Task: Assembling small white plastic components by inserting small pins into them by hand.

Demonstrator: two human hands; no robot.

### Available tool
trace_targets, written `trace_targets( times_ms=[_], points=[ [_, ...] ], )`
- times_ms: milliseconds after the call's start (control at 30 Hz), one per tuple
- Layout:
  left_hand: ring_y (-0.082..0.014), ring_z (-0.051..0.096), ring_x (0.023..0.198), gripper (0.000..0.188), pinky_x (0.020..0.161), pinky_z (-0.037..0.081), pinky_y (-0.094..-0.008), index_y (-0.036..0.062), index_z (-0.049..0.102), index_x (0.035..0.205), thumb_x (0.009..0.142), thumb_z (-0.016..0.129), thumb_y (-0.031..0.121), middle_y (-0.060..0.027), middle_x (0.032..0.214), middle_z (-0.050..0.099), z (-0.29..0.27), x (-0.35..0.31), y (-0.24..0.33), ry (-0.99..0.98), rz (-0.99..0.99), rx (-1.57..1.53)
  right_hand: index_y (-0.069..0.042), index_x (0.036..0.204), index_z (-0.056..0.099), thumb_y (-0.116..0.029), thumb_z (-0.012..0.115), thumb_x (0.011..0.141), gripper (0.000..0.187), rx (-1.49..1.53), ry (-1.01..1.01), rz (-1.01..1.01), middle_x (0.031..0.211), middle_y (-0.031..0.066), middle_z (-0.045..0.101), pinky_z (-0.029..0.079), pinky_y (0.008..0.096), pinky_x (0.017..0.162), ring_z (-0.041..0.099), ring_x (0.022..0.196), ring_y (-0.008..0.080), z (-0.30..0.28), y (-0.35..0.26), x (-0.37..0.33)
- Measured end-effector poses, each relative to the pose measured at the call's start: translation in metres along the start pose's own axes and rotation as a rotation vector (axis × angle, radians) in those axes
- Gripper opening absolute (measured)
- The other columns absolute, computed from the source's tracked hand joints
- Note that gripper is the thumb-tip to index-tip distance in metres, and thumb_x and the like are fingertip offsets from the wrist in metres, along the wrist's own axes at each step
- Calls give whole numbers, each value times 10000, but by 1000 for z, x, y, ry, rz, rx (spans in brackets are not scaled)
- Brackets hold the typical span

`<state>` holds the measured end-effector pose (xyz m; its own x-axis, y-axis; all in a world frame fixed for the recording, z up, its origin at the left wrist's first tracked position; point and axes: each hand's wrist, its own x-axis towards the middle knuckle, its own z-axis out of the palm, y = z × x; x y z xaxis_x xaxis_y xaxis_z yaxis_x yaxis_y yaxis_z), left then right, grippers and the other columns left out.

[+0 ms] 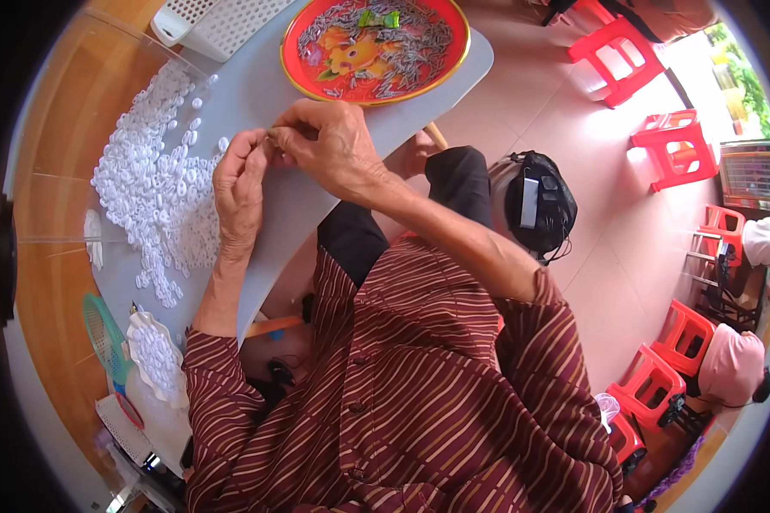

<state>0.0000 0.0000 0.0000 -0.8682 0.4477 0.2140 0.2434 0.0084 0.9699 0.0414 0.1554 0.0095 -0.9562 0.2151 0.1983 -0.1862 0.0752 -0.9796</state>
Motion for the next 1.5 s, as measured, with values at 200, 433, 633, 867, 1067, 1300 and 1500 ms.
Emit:
trace_targets(
  times_ms=[200,433,633,867,1067,1300,1500],
  points=[
    [-83,532,704,125,689,424,-216,7,576,874,885,546,128,-17,725,573,9,-2,8,12,-121,-107,-21,813,674,-109,621,751,119,-626,-26,-456,687,119,645,512,330,587,638,591,245,-70,-22,57],
    [-70,497,648,103,605,402,-220,17,572,828,868,557,110,-7,680,555,11,1,7,-8,-51,60,-14,896,687,-126,642,787,161,-831,-478,-317,752,115,667,512,301,670,642,672,179,-89,-9,75],
    [-74,493,627,114,584,395,-225,18,571,817,867,558,121,-13,670,553,11,1,12,-8,-46,84,-12,805,689,-130,645,718,152,-811,-346,-314,718,144,656,504,343,650,649,673,248,-90,-12,88],
    [-84,514,622,121,582,407,-231,10,569,822,861,560,124,-20,672,556,10,0,9,-15,-50,88,-15,775,680,-125,641,709,134,-854,-412,-459,718,155,643,499,404,668,637,703,301,-68,-1,93],
    [-87,521,623,117,590,417,-232,8,570,826,858,561,120,-24,675,556,10,0,9,-19,-76,83,0,724,650,-141,655,711,142,-1081,-423,-327,731,162,633,504,418,683,635,770,315,-57,-9,95],
    [-87,520,627,114,597,415,-233,8,570,827,855,563,118,-24,671,552,11,1,9,-28,-63,87,20,697,635,-119,663,684,141,-889,-415,-357,665,190,611,473,394,583,620,622,278,-78,-21,103],
    [-78,494,690,134,671,398,-213,3,580,861,888,545,130,-9,736,549,10,0,12,-65,-120,120,27,682,630,-120,667,663,152,-875,-460,-386,654,199,594,462,390,570,611,599,280,-76,-15,101]
  ],
)
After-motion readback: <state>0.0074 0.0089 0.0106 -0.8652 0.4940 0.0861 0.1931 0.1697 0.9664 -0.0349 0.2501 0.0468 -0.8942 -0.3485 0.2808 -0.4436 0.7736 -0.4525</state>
